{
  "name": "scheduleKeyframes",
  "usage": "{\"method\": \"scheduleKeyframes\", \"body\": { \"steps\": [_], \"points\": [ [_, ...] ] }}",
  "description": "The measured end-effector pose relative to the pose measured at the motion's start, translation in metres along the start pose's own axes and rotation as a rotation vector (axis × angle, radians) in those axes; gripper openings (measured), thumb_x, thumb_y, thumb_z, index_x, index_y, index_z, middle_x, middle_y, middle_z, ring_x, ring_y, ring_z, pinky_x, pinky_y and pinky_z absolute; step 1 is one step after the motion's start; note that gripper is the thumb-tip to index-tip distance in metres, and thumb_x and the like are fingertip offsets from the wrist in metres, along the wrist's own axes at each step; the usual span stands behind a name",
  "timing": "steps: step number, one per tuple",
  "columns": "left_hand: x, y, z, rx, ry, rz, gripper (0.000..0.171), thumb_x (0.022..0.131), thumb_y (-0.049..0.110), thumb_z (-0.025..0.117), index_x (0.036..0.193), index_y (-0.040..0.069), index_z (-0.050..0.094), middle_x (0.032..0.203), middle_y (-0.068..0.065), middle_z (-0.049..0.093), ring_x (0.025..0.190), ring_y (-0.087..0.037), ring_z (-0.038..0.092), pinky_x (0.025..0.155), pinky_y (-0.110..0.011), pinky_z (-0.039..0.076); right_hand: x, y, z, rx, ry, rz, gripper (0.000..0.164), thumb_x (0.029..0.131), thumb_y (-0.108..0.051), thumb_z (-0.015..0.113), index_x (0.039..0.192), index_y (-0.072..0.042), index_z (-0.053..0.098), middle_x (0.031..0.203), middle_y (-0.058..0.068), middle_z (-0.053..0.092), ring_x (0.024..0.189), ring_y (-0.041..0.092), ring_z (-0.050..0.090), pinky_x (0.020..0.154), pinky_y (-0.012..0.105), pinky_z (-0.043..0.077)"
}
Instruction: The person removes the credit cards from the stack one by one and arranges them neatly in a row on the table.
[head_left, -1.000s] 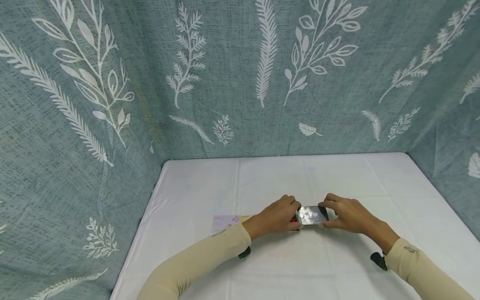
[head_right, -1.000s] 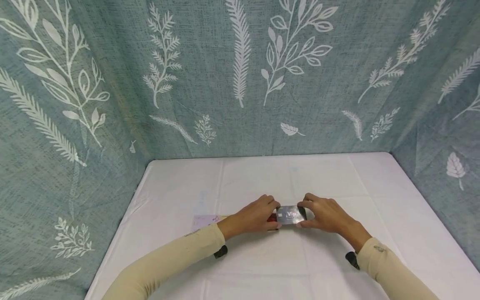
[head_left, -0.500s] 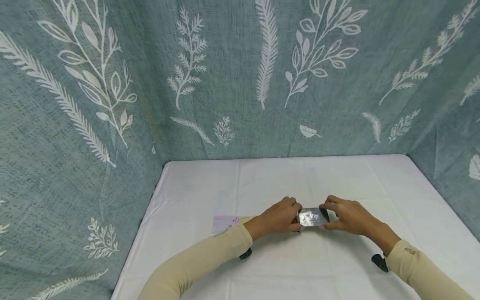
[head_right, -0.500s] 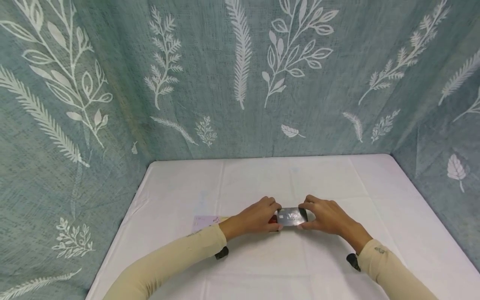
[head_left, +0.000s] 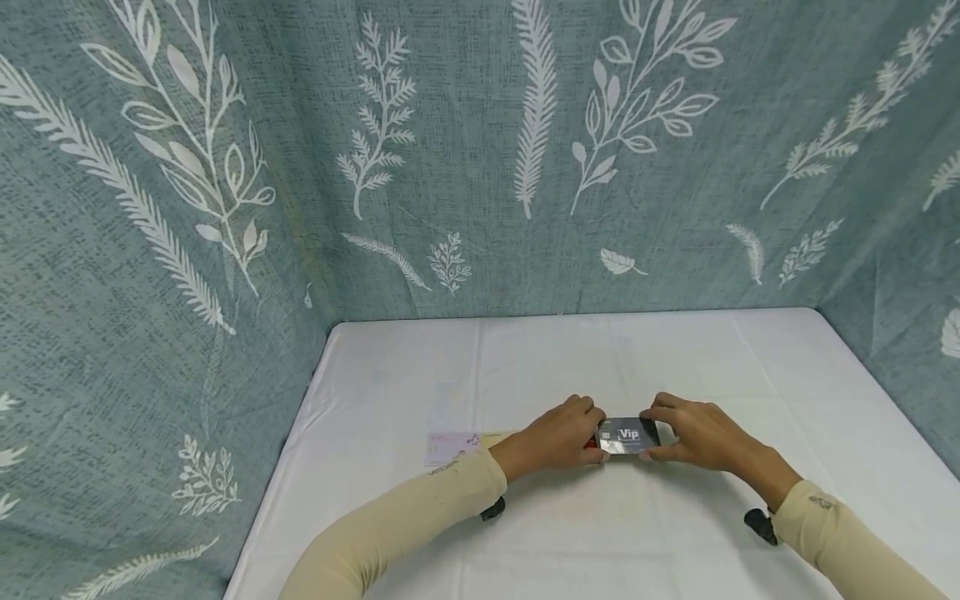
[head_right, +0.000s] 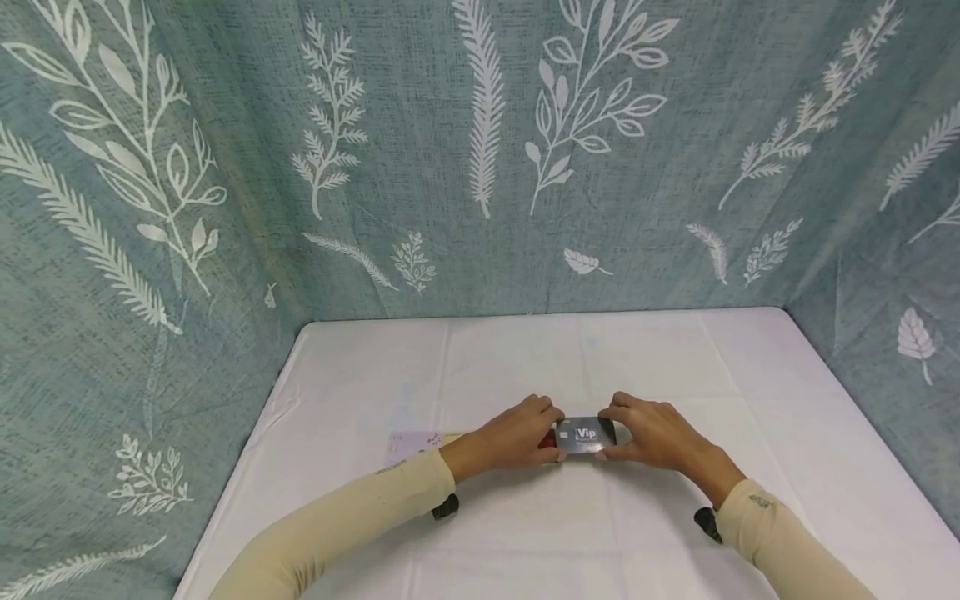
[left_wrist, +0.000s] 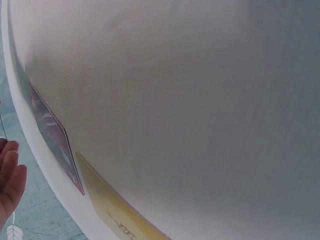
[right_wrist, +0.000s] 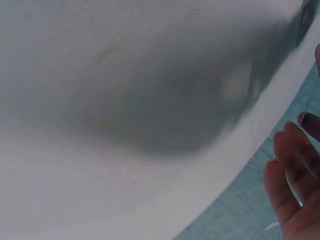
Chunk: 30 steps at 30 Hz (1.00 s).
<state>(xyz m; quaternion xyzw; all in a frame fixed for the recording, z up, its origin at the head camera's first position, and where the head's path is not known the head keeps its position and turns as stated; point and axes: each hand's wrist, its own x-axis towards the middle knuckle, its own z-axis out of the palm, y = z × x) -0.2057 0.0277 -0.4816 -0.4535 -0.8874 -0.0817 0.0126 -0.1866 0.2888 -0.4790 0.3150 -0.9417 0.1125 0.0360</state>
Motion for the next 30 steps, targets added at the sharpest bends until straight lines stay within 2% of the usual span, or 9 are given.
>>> {"method": "scheduleKeyframes", "body": {
  "steps": [10,14,23,30],
  "points": [
    [0.0015,0.0041,0.0015,0.002,-0.037,-0.016,0.048,0.092,0.044,0.070,0.123,0.008,0.064,0.108,-0.001,0.061,0.088,-0.008,0.048,0.071,-0.016,0.038,-0.0034,0.0024,0.0029,0.012,-0.012,0.012,0.056,0.077,-0.052,0.082,0.114,-0.011,0.074,0.102,-0.005,0.063,0.065,-0.004,0.046,0.055,0.019,0.040],
    [0.0019,0.0051,0.0027,0.010,-0.038,-0.017,0.048,0.092,0.044,0.071,0.123,0.007,0.064,0.107,0.000,0.061,0.086,-0.008,0.048,0.070,-0.015,0.039,-0.0038,0.0038,0.0055,0.017,-0.006,0.001,0.057,0.077,-0.053,0.082,0.114,-0.011,0.073,0.102,-0.005,0.062,0.065,-0.003,0.048,0.055,0.018,0.041],
    [0.0023,0.0073,0.0043,0.016,-0.049,-0.025,0.048,0.091,0.043,0.072,0.121,0.007,0.065,0.105,0.000,0.061,0.083,-0.008,0.046,0.067,-0.016,0.038,-0.0040,0.0051,0.0062,0.036,-0.048,0.023,0.058,0.077,-0.054,0.081,0.115,-0.010,0.072,0.102,-0.006,0.062,0.067,-0.003,0.045,0.056,0.019,0.040],
    [0.0039,0.0095,0.0050,0.022,-0.061,-0.035,0.047,0.092,0.043,0.071,0.121,0.007,0.065,0.108,-0.002,0.063,0.085,-0.009,0.047,0.071,-0.018,0.041,-0.0036,0.0055,0.0075,0.041,-0.050,0.027,0.058,0.076,-0.053,0.082,0.114,-0.010,0.073,0.101,-0.009,0.061,0.072,-0.002,0.048,0.059,0.020,0.043]
  ]
}}
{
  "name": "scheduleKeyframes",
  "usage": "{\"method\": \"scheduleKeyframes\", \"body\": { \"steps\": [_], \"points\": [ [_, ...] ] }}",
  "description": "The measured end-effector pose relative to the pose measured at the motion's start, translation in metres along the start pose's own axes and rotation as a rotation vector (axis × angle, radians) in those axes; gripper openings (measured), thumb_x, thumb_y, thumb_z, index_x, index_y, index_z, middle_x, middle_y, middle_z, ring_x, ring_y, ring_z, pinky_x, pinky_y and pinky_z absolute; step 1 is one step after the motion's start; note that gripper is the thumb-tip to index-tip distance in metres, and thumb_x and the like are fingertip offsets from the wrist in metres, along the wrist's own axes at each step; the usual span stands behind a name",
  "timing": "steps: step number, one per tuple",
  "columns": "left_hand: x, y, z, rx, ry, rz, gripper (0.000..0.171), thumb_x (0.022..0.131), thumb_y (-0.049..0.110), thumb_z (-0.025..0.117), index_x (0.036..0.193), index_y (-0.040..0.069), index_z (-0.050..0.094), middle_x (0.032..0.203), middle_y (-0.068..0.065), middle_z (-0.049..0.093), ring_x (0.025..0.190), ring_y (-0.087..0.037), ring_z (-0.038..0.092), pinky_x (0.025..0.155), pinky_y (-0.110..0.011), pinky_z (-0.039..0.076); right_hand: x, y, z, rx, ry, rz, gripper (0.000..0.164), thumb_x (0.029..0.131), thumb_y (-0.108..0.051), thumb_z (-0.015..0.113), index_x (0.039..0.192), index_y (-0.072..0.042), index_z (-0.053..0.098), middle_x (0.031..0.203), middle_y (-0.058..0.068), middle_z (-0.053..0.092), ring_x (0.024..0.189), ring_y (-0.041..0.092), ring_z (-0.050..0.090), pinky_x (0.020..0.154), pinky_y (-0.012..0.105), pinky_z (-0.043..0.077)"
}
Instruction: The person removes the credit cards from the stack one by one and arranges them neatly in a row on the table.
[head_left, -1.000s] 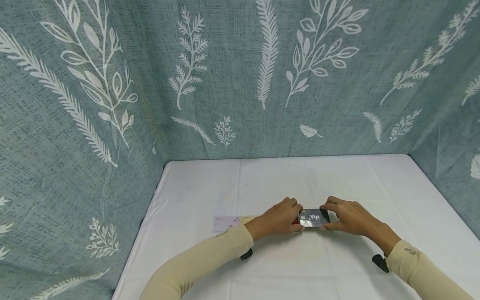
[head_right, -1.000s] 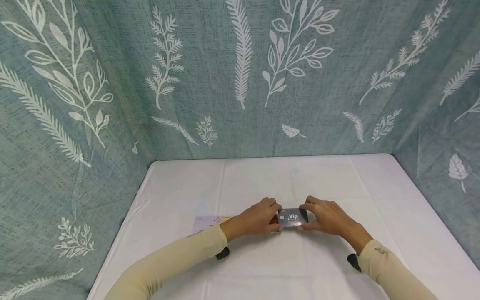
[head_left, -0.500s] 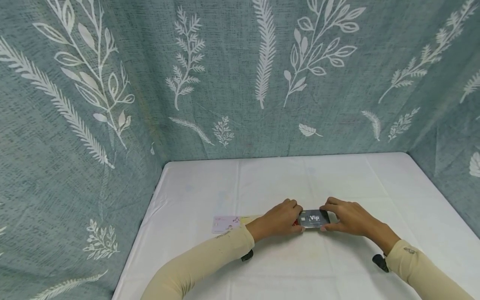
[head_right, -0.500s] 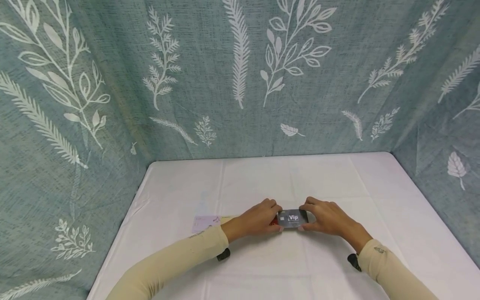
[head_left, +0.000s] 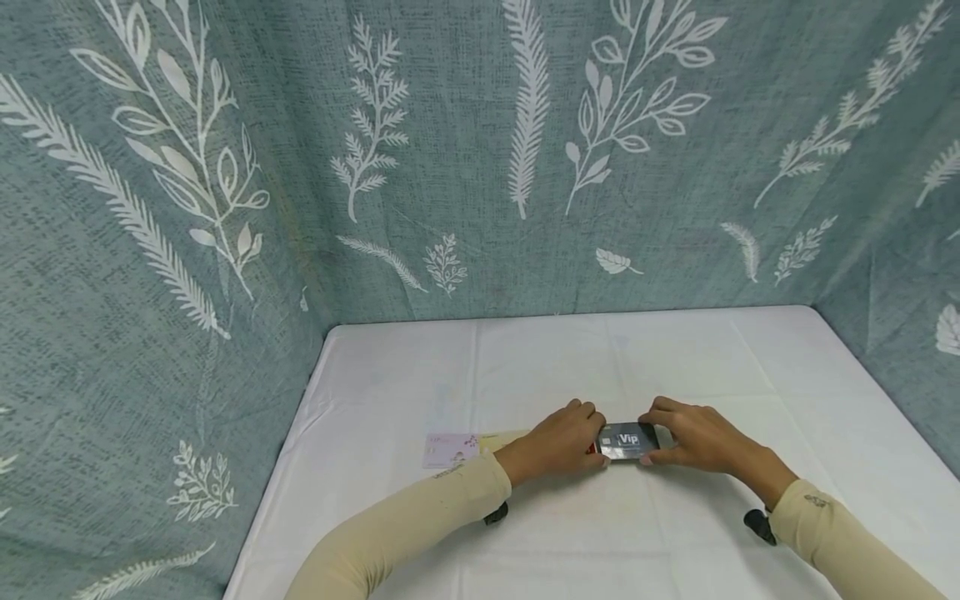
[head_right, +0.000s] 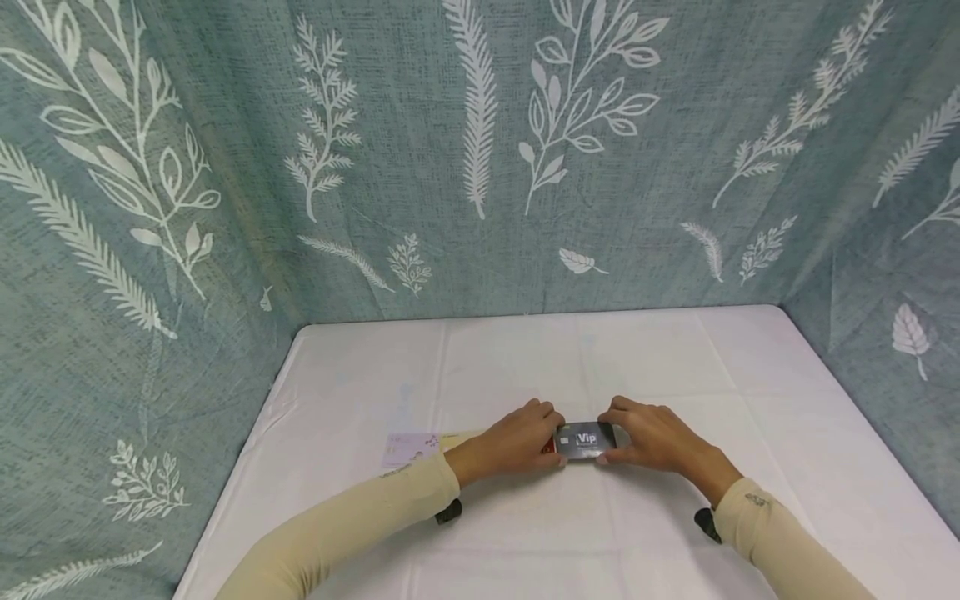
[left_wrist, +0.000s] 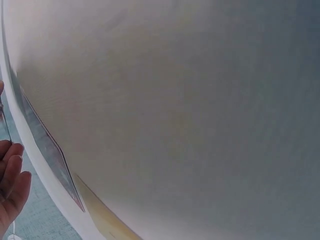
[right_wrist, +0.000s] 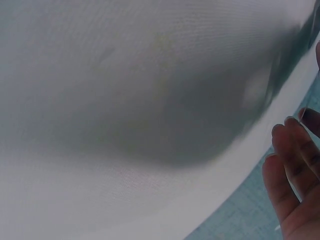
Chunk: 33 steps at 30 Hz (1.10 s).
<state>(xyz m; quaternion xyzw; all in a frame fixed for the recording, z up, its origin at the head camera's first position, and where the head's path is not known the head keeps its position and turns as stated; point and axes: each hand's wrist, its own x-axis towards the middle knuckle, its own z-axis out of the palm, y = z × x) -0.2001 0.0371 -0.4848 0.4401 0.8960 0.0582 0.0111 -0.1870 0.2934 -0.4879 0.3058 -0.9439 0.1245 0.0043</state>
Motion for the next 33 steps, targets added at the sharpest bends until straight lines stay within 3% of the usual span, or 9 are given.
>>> {"method": "scheduleKeyframes", "body": {
  "steps": [7,14,22,33],
  "points": [
    [0.0014,0.0002,0.0026,0.027,-0.011,0.005,0.047,0.093,0.044,0.069,0.121,0.007,0.064,0.109,-0.003,0.063,0.086,-0.011,0.048,0.073,-0.020,0.042,-0.0010,0.0015,0.0010,0.000,-0.004,-0.008,0.058,0.078,-0.055,0.081,0.113,-0.010,0.073,0.101,-0.008,0.061,0.073,-0.001,0.050,0.060,0.021,0.044],
    [0.0006,0.0008,0.0021,0.107,0.043,0.037,0.045,0.092,0.047,0.068,0.115,0.009,0.065,0.104,-0.002,0.063,0.083,-0.012,0.049,0.071,-0.022,0.042,-0.0012,0.0028,0.0025,-0.011,0.007,-0.017,0.057,0.077,-0.053,0.082,0.113,-0.010,0.073,0.101,-0.007,0.061,0.074,-0.002,0.050,0.060,0.021,0.044],
    [0.0019,0.0007,0.0053,0.129,0.067,0.048,0.044,0.092,0.048,0.069,0.114,0.009,0.067,0.100,0.000,0.063,0.081,-0.011,0.048,0.069,-0.022,0.041,-0.0009,0.0035,0.0057,-0.001,0.023,-0.013,0.059,0.076,-0.055,0.082,0.112,-0.010,0.073,0.101,-0.007,0.061,0.074,-0.002,0.051,0.060,0.022,0.045],
    [0.0050,0.0007,0.0071,0.123,0.032,0.037,0.047,0.094,0.049,0.066,0.117,0.008,0.066,0.105,-0.003,0.065,0.085,-0.013,0.052,0.073,-0.025,0.044,-0.0012,0.0043,0.0056,0.003,0.001,0.002,0.060,0.077,-0.056,0.081,0.113,-0.009,0.072,0.102,-0.007,0.061,0.075,-0.001,0.052,0.061,0.022,0.046]
  ]
}}
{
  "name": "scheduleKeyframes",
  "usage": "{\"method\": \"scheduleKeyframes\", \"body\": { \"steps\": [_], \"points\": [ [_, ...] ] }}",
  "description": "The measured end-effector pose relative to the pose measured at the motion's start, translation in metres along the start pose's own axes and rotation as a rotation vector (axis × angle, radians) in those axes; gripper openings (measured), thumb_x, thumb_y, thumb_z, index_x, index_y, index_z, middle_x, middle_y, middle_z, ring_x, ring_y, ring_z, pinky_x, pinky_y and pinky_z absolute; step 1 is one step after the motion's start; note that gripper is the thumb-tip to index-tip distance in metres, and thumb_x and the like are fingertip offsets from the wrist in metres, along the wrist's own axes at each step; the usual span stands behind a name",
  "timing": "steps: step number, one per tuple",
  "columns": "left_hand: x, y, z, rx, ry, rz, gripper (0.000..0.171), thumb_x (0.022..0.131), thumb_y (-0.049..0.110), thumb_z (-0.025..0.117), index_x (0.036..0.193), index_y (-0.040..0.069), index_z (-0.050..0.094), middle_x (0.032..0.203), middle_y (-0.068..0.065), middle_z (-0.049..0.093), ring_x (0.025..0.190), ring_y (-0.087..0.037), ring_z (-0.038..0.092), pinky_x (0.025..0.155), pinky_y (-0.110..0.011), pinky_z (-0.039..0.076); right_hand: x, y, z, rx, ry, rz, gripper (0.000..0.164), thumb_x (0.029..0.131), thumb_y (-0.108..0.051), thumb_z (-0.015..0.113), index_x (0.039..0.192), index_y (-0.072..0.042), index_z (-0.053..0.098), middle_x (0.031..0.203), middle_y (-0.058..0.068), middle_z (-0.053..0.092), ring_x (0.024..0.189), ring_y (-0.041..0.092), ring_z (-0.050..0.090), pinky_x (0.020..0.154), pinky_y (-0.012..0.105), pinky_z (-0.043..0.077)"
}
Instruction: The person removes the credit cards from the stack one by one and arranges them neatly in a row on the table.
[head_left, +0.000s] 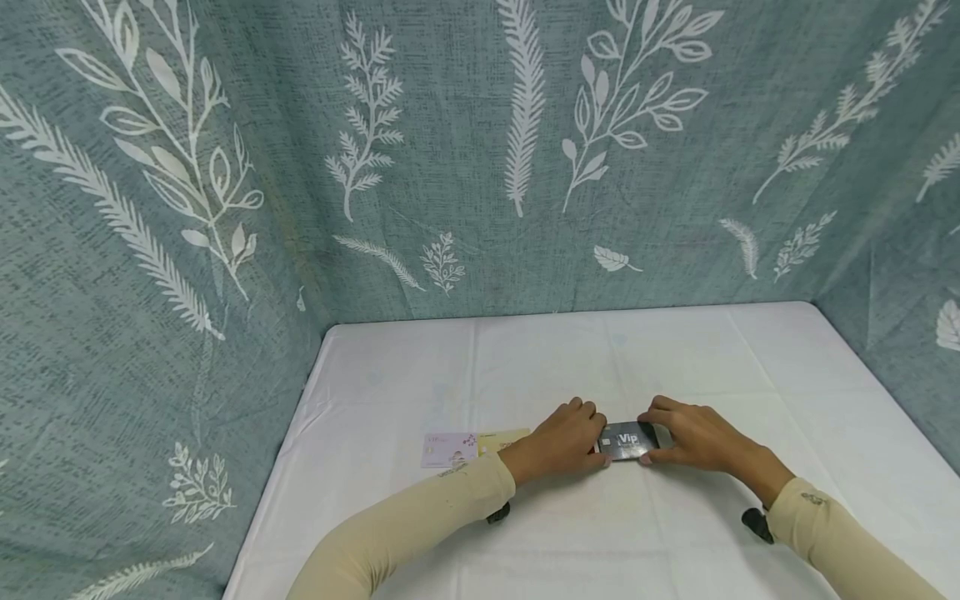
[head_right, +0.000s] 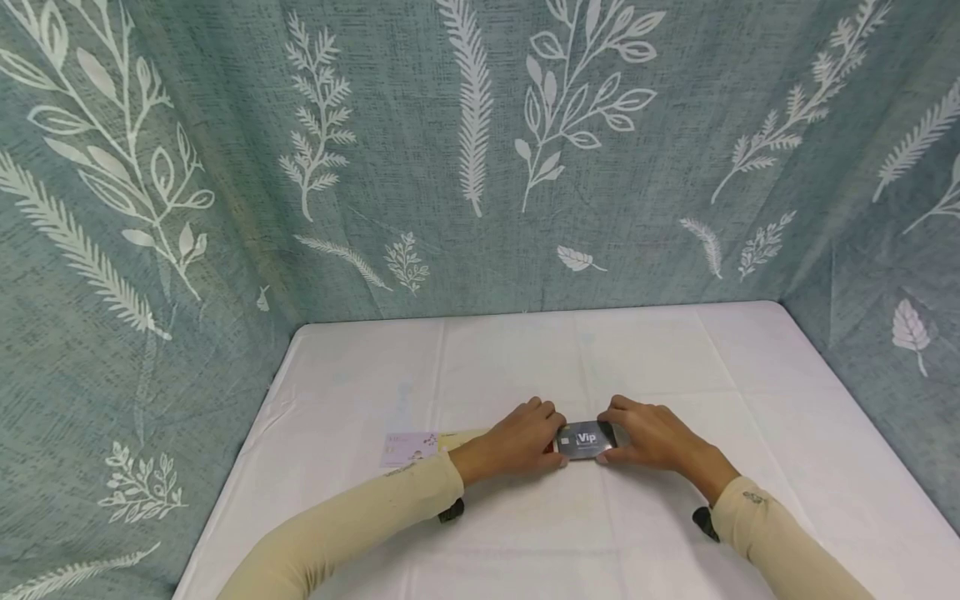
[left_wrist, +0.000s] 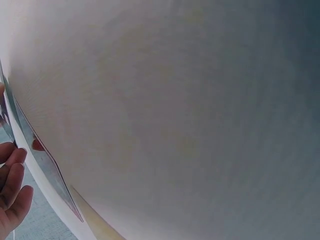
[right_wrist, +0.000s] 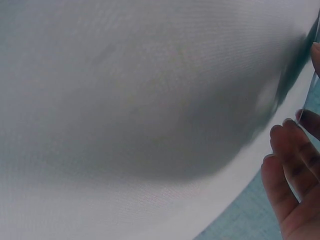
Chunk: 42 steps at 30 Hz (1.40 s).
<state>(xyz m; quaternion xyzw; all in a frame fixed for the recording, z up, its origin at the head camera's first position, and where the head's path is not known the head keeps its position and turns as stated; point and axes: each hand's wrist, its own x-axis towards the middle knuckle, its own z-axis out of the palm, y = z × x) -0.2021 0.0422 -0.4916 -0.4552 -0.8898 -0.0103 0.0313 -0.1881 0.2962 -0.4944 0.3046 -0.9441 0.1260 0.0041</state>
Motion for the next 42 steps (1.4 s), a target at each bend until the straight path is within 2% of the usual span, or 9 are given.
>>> {"method": "scheduleKeyframes", "body": {
  "steps": [8,18,29,37,42],
  "points": [
    [0.0004,-0.0003,0.0000,0.026,0.011,0.007,0.046,0.095,0.049,0.064,0.117,0.009,0.067,0.106,-0.003,0.066,0.086,-0.014,0.054,0.073,-0.025,0.046,0.0003,0.0010,0.0018,-0.002,0.010,-0.010,0.058,0.076,-0.054,0.082,0.113,-0.010,0.073,0.101,-0.007,0.061,0.074,-0.001,0.051,0.060,0.020,0.044],
    [0.0025,0.0014,-0.0017,0.016,-0.030,-0.015,0.046,0.094,0.049,0.065,0.118,0.009,0.066,0.106,-0.002,0.064,0.085,-0.013,0.051,0.073,-0.025,0.044,0.0010,0.0028,0.0024,0.004,0.002,-0.015,0.058,0.076,-0.054,0.082,0.112,-0.009,0.073,0.101,-0.007,0.060,0.075,-0.001,0.052,0.061,0.020,0.045],
    [0.0009,0.0029,0.0010,0.060,0.031,0.010,0.041,0.092,0.047,0.068,0.111,0.011,0.068,0.100,0.000,0.064,0.080,-0.011,0.050,0.067,-0.023,0.042,-0.0003,0.0030,0.0052,0.001,0.009,-0.023,0.057,0.075,-0.050,0.084,0.112,-0.008,0.073,0.101,-0.007,0.061,0.074,0.000,0.051,0.061,0.019,0.044],
    [0.0014,0.0039,0.0010,0.032,0.002,-0.003,0.040,0.092,0.046,0.068,0.109,0.010,0.067,0.098,-0.001,0.063,0.080,-0.012,0.048,0.067,-0.023,0.041,-0.0010,0.0038,0.0072,0.023,-0.019,-0.005,0.063,0.076,-0.056,0.080,0.115,-0.008,0.072,0.101,-0.008,0.060,0.075,-0.002,0.049,0.062,0.020,0.045],
    [0.0021,0.0039,0.0016,0.035,0.000,0.001,0.040,0.092,0.047,0.068,0.110,0.010,0.067,0.099,-0.001,0.063,0.081,-0.012,0.048,0.068,-0.023,0.041,-0.0019,0.0028,0.0081,0.026,-0.028,0.016,0.061,0.076,-0.053,0.081,0.116,-0.008,0.072,0.100,-0.009,0.060,0.074,-0.002,0.047,0.061,0.018,0.043]
  ]
}}
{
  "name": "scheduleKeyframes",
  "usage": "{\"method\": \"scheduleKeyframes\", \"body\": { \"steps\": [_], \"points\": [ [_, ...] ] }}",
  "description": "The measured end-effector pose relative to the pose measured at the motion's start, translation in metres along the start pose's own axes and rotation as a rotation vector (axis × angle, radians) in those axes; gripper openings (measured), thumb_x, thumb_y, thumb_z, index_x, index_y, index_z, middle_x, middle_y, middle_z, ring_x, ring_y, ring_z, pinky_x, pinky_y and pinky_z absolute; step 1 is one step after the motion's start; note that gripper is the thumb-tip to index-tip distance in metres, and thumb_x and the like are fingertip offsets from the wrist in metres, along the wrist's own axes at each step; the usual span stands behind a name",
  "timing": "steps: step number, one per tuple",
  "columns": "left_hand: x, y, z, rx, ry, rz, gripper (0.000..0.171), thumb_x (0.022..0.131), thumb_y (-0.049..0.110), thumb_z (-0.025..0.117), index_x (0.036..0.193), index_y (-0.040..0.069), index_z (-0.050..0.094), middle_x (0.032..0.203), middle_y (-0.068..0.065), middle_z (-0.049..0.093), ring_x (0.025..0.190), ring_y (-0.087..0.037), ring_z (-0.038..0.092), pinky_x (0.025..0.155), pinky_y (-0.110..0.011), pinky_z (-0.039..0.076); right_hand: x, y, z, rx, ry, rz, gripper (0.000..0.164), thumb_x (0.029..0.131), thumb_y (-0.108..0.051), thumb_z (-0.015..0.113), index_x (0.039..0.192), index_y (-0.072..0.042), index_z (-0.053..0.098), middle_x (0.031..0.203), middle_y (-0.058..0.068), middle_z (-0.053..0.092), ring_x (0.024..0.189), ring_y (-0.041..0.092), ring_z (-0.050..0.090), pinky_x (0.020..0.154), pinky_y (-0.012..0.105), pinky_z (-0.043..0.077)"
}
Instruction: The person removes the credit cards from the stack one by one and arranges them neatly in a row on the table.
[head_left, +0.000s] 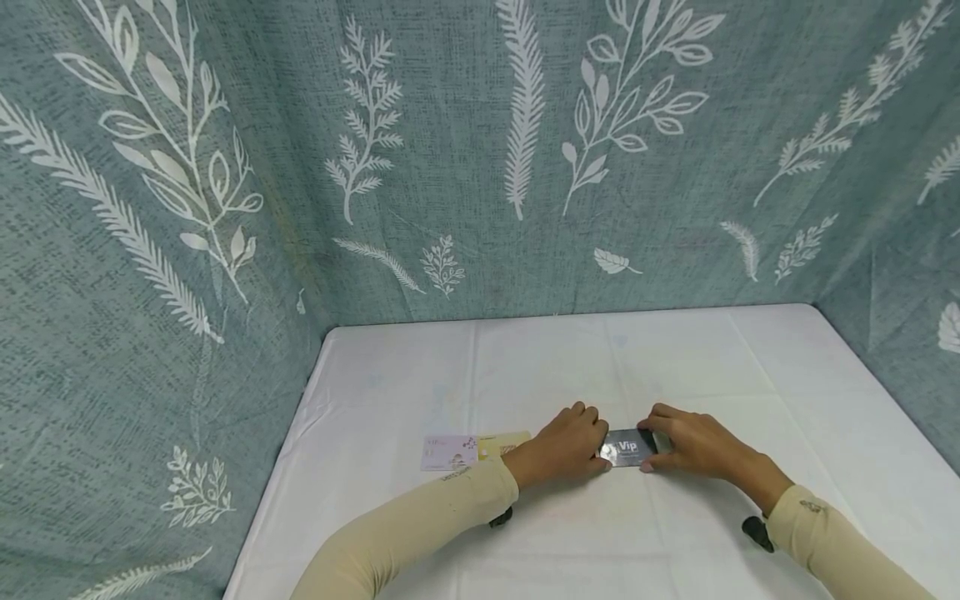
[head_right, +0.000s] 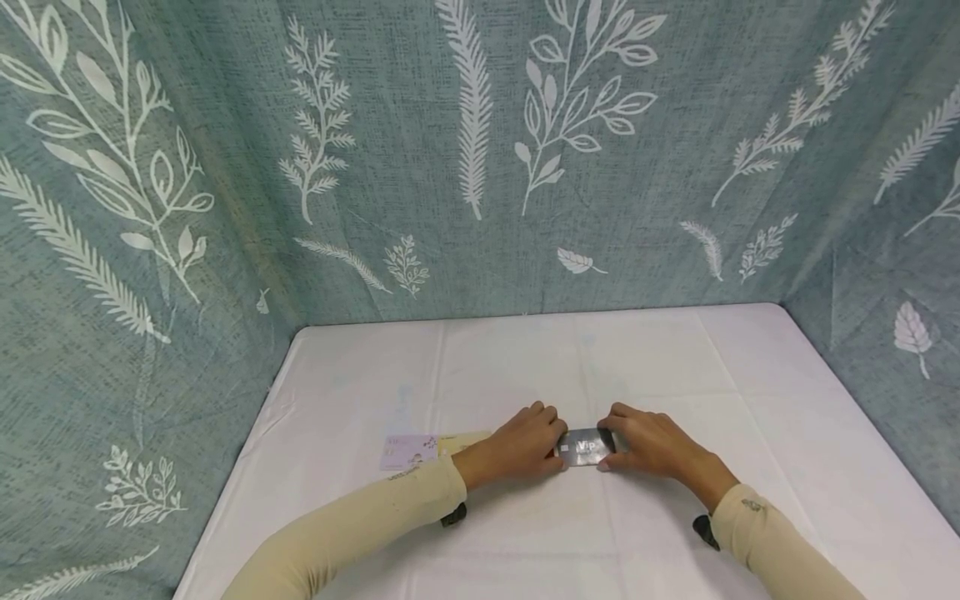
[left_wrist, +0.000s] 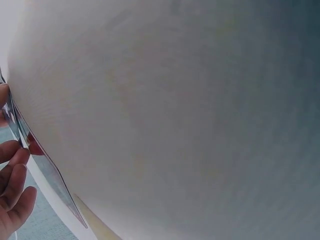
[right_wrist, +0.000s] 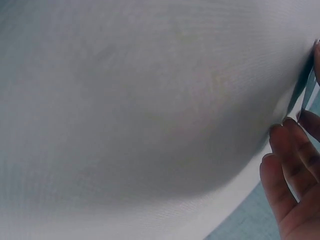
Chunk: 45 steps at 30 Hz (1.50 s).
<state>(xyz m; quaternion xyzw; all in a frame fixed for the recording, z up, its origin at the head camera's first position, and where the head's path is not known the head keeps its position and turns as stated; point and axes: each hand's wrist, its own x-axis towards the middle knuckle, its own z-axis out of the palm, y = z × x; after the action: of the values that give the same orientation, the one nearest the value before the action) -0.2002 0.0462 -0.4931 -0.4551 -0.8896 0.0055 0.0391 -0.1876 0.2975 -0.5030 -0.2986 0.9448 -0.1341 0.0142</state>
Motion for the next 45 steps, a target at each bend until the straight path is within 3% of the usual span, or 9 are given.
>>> {"method": "scheduleKeyframes", "body": {
  "steps": [17,45],
  "points": [
    [0.0003,0.0014,-0.0009,0.001,-0.042,-0.008,0.044,0.093,0.048,0.067,0.114,0.009,0.068,0.102,-0.002,0.063,0.082,-0.012,0.047,0.069,-0.024,0.042,-0.0011,-0.0001,0.0033,0.004,0.030,-0.012,0.058,0.077,-0.053,0.081,0.112,-0.008,0.073,0.102,-0.007,0.060,0.075,-0.002,0.049,0.061,0.019,0.044],
    [-0.0001,0.0028,-0.0042,-0.025,-0.093,-0.035,0.047,0.096,0.049,0.063,0.119,0.009,0.067,0.110,-0.003,0.062,0.087,-0.012,0.048,0.076,-0.024,0.046,0.0007,-0.0046,-0.0046,0.000,-0.026,0.017,0.059,0.079,-0.054,0.080,0.114,-0.008,0.072,0.105,-0.005,0.060,0.076,0.000,0.050,0.064,0.022,0.046]
  ]
}}
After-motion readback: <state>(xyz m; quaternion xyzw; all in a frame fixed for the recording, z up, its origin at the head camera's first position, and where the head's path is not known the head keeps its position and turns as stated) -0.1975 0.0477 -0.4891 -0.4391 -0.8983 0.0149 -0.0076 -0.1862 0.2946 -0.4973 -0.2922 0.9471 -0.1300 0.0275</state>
